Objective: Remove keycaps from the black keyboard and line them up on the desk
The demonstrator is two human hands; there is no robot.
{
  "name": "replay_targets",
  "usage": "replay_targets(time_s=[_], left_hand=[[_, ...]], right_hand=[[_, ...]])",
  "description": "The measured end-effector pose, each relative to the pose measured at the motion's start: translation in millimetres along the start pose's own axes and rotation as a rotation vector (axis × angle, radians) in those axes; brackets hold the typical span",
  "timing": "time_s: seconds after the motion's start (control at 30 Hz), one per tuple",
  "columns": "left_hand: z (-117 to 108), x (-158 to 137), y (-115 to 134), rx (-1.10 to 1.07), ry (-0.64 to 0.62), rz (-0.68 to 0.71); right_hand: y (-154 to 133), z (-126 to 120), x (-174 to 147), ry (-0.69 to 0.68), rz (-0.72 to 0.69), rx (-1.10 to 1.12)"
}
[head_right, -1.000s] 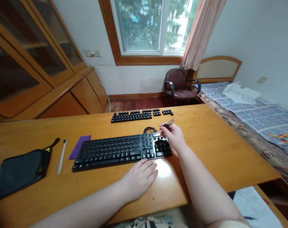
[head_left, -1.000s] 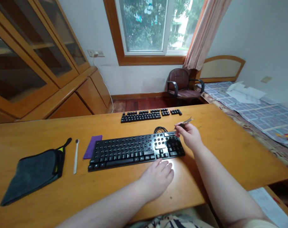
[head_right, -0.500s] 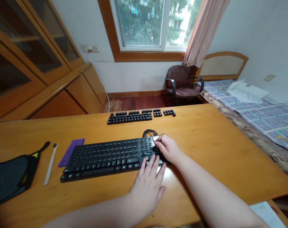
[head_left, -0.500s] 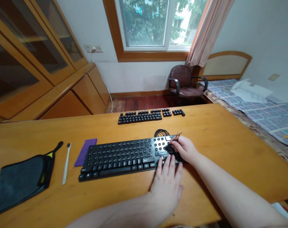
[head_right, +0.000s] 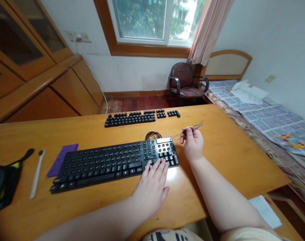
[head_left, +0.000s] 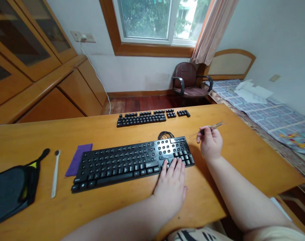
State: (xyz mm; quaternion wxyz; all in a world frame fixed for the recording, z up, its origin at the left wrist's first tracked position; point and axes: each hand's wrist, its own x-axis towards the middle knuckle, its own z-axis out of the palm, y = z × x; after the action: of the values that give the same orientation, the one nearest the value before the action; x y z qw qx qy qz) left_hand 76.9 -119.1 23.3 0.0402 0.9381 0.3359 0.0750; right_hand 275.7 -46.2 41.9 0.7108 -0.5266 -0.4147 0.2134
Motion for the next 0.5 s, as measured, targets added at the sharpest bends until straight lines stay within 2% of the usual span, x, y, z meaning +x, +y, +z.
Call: replay_targets(time_s=[0.07,0.2,0.27,0.33,0.43,0.5], left_hand=[[1,0,0,-0.002,-0.002,0.002],[2,1,-1,-0.009,-0.007,0.012],[1,1,-1,-0.006,-0.010,0.019],[1,1,-1,0.001,-0.013,0.022],[0,1,-1,0.005,-0.016,0.023],[0,0,-1,0.009,-0.016,0.027]], right_hand=[[2,3,-7,-0.148,0.029,-0.082],[1,8,-22,-0.562,-0.007,-0.372],[-1,9,-25,-0.637,-0.045,-0.445],[-3,8,-23,-0.538,-0.052,-0.435],[-1,4,-16,-0.261,-0.020,-0.285],[1,1,-12,-0.176,-0.014,-0.204]])
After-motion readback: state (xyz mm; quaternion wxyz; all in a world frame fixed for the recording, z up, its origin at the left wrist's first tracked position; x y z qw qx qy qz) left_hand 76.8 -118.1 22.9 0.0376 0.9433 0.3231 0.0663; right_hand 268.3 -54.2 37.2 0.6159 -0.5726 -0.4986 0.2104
